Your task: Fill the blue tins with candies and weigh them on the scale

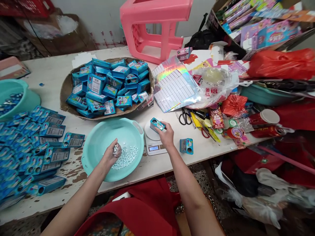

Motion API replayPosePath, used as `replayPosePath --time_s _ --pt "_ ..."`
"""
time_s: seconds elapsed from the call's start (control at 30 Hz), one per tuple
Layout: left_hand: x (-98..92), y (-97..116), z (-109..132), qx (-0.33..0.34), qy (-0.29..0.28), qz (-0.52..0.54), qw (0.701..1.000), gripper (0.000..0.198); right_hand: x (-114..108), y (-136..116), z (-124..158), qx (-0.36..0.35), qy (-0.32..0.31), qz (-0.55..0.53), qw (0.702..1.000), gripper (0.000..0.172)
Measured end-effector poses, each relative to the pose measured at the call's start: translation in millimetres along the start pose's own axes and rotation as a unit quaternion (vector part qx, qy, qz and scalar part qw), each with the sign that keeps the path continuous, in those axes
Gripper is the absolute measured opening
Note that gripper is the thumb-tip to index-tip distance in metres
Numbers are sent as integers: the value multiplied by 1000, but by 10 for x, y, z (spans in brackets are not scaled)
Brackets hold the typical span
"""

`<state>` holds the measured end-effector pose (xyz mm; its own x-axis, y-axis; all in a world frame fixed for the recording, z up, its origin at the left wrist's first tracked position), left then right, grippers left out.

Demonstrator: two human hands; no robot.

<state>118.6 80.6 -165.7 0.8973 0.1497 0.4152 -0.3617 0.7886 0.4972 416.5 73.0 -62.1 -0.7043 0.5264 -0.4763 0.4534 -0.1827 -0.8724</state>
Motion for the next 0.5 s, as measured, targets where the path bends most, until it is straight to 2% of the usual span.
replayPosePath --time_s 0.1,0.17,0.23,0.3,0.4,0.5 --pt "255 293 232 38 -22 49 998 34 -157 -432 142 -59 22 2 998 37" --pt "504 562 462 80 -50 76 993 34 -171 -799 312 -106 2 10 994 34" --pt "763 818 701 127 -77 95 984 36 -32 -1101 496 -141 -60 13 988 32" --pt "955 1016 893 185 -86 103 974 35 172 -1277 658 -157 -120 14 980 31" --pt "1044 1156 1030 279 -58 82 955 32 450 -1353 814 -160 -167 16 973 30" --pt "980 1139 1009 338 -12 34 940 32 603 -1348 884 -161 -181 20 970 30"
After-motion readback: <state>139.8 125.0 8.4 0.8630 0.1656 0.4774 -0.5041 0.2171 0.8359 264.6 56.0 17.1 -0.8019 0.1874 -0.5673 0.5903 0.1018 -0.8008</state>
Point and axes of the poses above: each hand's wrist, its own z-axis away from the middle knuckle, its own x-axis out of the palm, y = z × x, the point moved 9 cm from there along -z, towards the middle knuckle, and after that the axes turned 1 degree about y, right-handed, at the moved point
